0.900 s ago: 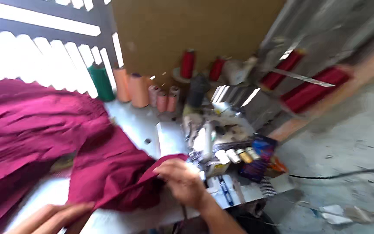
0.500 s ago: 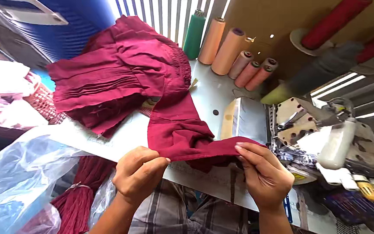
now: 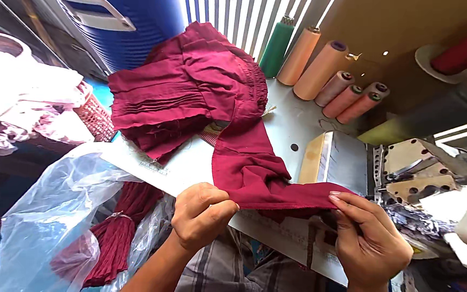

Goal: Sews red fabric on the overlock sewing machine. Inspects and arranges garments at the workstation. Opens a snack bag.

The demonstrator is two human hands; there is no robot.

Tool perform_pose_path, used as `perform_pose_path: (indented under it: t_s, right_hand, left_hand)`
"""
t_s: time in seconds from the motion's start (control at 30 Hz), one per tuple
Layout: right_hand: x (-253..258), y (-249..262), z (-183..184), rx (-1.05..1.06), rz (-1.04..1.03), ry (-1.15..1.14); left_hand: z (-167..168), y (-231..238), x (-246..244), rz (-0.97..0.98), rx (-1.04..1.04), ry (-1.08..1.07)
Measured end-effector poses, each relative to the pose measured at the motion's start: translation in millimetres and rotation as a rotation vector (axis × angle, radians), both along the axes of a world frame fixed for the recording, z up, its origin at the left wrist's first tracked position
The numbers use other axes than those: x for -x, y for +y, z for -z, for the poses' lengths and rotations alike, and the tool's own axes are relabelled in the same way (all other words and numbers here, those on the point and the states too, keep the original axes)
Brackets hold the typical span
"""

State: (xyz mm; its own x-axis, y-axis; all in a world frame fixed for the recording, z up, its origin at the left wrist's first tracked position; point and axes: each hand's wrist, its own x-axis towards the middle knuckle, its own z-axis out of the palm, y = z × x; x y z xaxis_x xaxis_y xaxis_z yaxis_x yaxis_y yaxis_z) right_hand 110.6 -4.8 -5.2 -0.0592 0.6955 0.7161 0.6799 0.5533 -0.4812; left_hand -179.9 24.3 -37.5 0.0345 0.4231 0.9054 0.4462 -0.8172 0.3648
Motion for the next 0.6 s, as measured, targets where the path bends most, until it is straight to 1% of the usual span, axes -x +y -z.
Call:
perform_pose_path:
  t_s: [0.1, 0.2, 0.23, 0.5, 0.57, 0.6]
  right_hand:
    - [0.4, -0.1, 0.5, -0.003, 0.004, 0.007]
    - [-1.4, -1.0, -0.9, -0.007, 0.011, 0.038]
    - [-1.7, -1.1, -1.2, -0.006, 0.010, 0.051]
    - [-0.1, -1.3, -0.8, -0.018, 0.016, 0.085]
    - [2.7, -1.7, -1.5, -0.009, -0.014, 0.095]
    - [4.3, -4.1, -2.5, 0.002, -0.040, 0.116]
  left_hand:
    - [1.0, 2.2, 0.7, -0.021, 0.041, 0.007]
    - [1.4, 9.7, 5.3, -0.025, 0.213, 0.002]
    - [0.7, 11.4, 8.6, -0.026, 0.241, 0.005]
    - [-13.0, 3.1, 8.7, -0.052, 0.157, 0.006]
    - [-13.3, 2.1, 7.5, -0.060, 0.196, -0.009]
    - [-13.5, 2.3, 8.0, -0.038, 0.252, -0.024]
